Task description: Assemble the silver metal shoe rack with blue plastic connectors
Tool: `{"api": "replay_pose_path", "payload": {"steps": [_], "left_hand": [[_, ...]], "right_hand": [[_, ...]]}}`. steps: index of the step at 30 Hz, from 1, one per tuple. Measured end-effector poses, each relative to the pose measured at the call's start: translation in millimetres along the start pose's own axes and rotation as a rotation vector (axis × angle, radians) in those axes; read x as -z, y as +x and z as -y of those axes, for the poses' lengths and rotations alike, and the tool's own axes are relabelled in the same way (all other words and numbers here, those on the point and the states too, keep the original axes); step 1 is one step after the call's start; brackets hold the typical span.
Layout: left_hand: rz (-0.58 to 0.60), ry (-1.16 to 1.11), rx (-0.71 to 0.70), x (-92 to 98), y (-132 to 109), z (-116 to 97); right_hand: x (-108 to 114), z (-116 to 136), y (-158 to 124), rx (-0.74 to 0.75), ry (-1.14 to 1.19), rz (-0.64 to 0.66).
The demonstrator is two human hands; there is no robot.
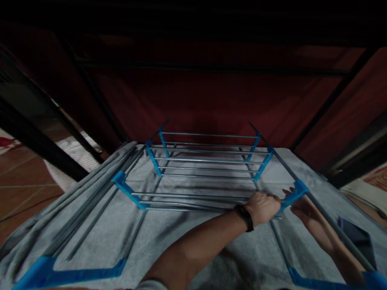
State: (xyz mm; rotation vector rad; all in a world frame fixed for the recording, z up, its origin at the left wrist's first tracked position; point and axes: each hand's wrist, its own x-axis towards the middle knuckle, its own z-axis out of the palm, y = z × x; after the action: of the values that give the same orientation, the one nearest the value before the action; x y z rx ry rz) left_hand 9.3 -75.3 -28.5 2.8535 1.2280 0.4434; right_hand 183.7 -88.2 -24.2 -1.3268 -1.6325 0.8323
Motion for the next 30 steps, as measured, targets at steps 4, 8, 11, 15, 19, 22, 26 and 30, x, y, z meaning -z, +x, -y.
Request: {"api": "replay_pose_path", "payload": {"steps": [4,8,11,15,19,22,26,30], "left_hand": [[-0.009,-0.002,-0.009,-4.6,3.0,1.0],[-0.125,0.133,-0.04,9.6,-12.3,-6.1],[-0.204,0.182,-0.194,18.9,-39.6,-15.4],[-0.135,0.08,-0.221,3.6,-74.3,-17.3],[-0.067,-0.022,0.077,-22.4,-83.1,-1.9],[0.013,-0.108,0.155,-31.3,-74.5,4.7],[0.143,-0.163,0.157,-31.9,-56.1,-2.7],[0.24,-0.221,0.219,-30.8,-35.7,-8.5]], "right_hand": [[3.7,-21.3,3.4,-0.119,0.077,0.011],[8.7,-41.7,2.8,-0.158,0.107,0.033],[8.3,-60.1,1.4,-0.167,0.072,0.047],[0.5,-77.4,-7.0,-0.15,0.032,0.098],[-10.5,-69.9,-16.1,-0.1,0.068,0.157],[-15.5,-58.6,-17.2,-0.075,0.079,0.17],[-15.4,-50.5,-15.3,-0.061,0.089,0.198],[-13.4,-41.5,-15.7,-0.034,0.115,0.236]]}}
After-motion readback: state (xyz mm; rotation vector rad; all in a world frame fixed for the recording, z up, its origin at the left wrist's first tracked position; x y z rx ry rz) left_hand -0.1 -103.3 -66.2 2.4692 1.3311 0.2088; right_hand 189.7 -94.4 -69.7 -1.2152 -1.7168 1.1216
